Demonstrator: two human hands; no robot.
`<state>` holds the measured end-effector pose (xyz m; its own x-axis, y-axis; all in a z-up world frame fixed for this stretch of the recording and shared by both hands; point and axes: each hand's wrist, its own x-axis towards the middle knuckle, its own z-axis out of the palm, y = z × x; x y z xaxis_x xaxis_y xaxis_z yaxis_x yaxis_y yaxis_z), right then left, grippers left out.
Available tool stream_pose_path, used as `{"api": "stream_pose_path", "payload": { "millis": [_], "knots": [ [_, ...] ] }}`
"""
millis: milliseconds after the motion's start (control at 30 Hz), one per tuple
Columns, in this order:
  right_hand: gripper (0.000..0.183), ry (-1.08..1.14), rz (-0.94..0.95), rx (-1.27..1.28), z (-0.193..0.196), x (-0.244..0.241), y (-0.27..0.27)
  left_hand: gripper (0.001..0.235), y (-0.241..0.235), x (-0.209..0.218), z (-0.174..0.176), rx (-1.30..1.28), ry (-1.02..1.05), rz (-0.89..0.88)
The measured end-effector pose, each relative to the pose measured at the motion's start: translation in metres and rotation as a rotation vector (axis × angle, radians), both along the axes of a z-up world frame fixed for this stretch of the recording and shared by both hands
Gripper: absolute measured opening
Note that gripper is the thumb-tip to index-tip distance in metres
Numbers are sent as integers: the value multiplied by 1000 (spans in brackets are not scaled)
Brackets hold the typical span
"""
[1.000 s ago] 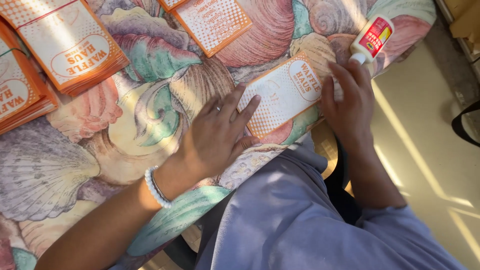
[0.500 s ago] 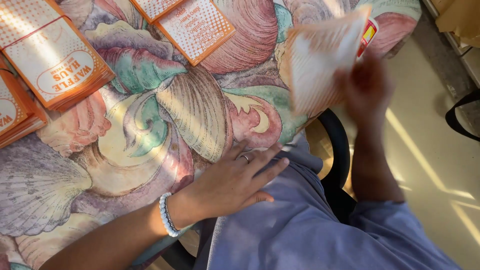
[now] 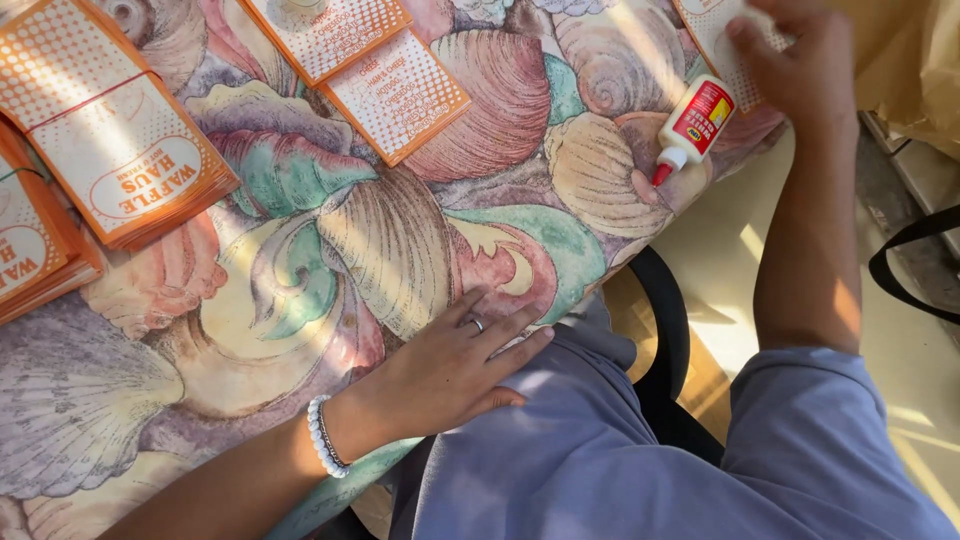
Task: Applying glue to paper templates and folding them to assemble paper bags
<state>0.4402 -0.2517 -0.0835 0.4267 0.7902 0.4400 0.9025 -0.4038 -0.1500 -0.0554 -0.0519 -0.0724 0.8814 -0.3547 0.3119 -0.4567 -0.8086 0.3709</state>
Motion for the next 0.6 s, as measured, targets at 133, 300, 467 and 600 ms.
{"api": "stream_pose_path", "payload": {
  "millis": [133, 300, 467, 600],
  "knots": [
    [39, 255, 33, -115, -1, -26, 8, 59, 1, 2, -1, -5, -3, 3],
    [34, 87, 18, -102, -25, 4, 0, 59, 1, 1, 0, 27, -2, 9],
    [44, 83, -190, -232, -38, 29, -10, 59, 2, 2, 3, 70, -19, 8],
    [51, 147, -178, -229, -24, 11, -4, 60, 1, 2, 1, 88, -10, 4]
  ]
}}
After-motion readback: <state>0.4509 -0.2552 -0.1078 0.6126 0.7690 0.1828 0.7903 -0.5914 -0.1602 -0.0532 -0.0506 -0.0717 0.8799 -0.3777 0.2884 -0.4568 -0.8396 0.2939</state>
